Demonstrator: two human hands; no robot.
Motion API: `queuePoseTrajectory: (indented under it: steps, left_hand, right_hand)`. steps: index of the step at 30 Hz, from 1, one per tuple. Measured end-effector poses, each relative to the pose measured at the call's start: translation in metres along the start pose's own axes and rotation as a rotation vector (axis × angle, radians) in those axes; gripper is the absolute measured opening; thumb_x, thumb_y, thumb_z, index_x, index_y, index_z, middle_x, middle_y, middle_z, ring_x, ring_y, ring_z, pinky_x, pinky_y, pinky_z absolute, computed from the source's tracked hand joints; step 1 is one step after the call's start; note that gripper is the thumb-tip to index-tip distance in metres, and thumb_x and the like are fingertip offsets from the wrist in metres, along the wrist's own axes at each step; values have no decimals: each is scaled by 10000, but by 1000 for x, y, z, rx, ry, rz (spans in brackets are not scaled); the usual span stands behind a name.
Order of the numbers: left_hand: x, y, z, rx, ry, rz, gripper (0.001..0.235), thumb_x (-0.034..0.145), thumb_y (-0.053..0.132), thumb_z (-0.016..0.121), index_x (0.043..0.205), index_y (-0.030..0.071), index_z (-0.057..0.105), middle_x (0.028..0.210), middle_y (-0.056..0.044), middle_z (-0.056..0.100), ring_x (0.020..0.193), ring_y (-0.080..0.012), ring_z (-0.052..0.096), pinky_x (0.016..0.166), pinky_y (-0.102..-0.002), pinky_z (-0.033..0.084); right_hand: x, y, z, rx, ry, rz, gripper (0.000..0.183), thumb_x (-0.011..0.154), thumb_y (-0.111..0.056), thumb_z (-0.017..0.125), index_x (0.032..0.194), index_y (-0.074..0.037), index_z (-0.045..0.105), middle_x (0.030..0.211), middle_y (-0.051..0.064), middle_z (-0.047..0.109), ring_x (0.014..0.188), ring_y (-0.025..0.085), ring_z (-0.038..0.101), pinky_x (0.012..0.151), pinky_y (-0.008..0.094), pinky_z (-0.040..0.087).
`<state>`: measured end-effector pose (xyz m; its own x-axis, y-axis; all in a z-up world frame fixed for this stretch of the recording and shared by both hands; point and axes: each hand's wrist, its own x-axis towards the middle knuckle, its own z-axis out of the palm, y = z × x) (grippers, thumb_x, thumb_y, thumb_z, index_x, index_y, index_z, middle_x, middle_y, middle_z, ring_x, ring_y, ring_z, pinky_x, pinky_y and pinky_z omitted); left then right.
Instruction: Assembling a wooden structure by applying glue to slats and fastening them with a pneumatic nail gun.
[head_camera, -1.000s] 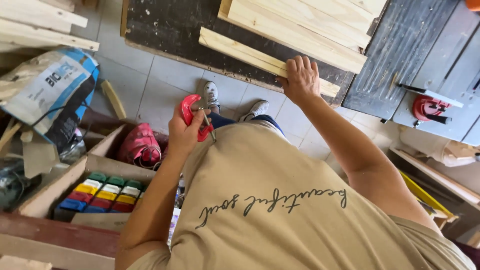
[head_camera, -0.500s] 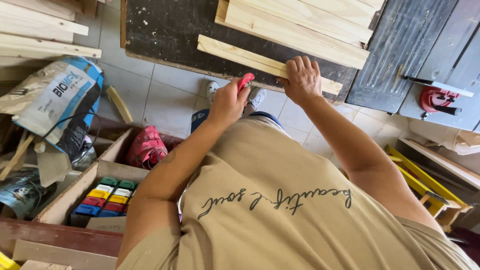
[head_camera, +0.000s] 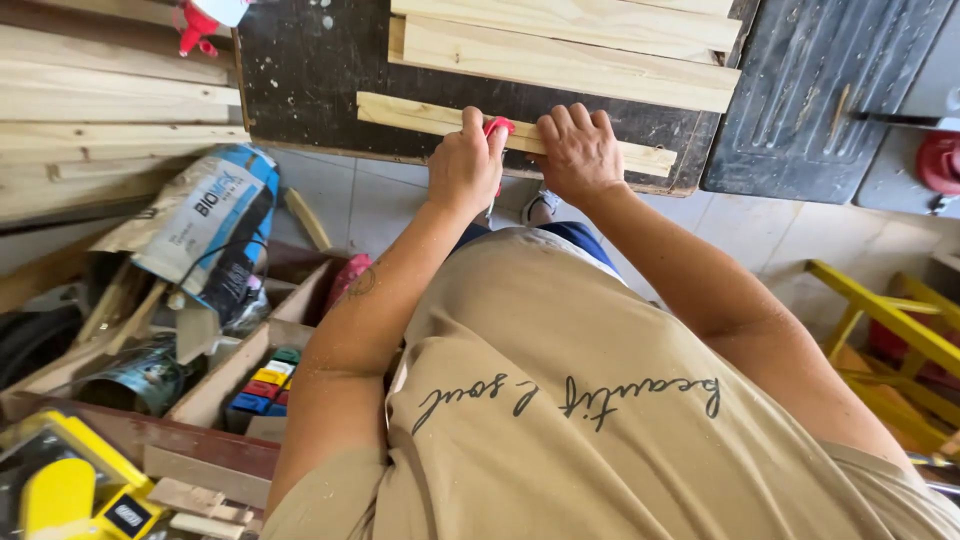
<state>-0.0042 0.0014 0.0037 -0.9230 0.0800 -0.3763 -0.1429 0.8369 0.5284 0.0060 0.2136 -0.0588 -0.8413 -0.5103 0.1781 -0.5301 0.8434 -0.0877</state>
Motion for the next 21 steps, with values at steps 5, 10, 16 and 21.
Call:
queuePoseTrajectory:
  steps: [5, 10, 16, 21]
  left_hand:
    - [13, 24, -3, 120, 29, -58, 314, 1096, 422, 469, 1116, 109, 491, 840, -212, 740, 751, -448, 753, 619, -537, 587]
    - [29, 37, -7, 150, 71, -44, 270, 1106, 333, 499, 1078, 64, 511, 805, -194, 731, 641, -381, 715, 486, -459, 550]
    - [8, 46, -29, -18, -42, -43, 294, 1095, 335, 459, 1018, 65, 548, 725, -126, 695, 558, -291, 654, 460, -412, 470]
    - [-33, 54, -70, -663, -87, 35, 365, 1136, 332, 416, 1155, 1, 570, 666, -132, 710, 563, -218, 761, 500, -269, 622]
  right_hand:
    - [5, -3, -13, 1, -162, 47, 426, 848, -481, 799, 1054, -173, 588, 973, 18, 549, 925, 262, 550, 773, 408, 431]
    - [8, -1, -23, -18, -269, 59, 331, 938, -441, 741, 1098, -184, 607, 1023, 19, 602, 937, 259, 567, 760, 390, 441]
    - [6, 1, -23, 11, -238, 52, 256, 951, -352, 704, 1118, -179, 614, 1036, 25, 603, 937, 257, 563, 752, 393, 431]
    - [9, -6, -66, 109, -16, 110, 936, 765, -475, 947, 1495, -21, 576, 1302, 169, 694, 1367, 318, 541, 1202, 507, 286]
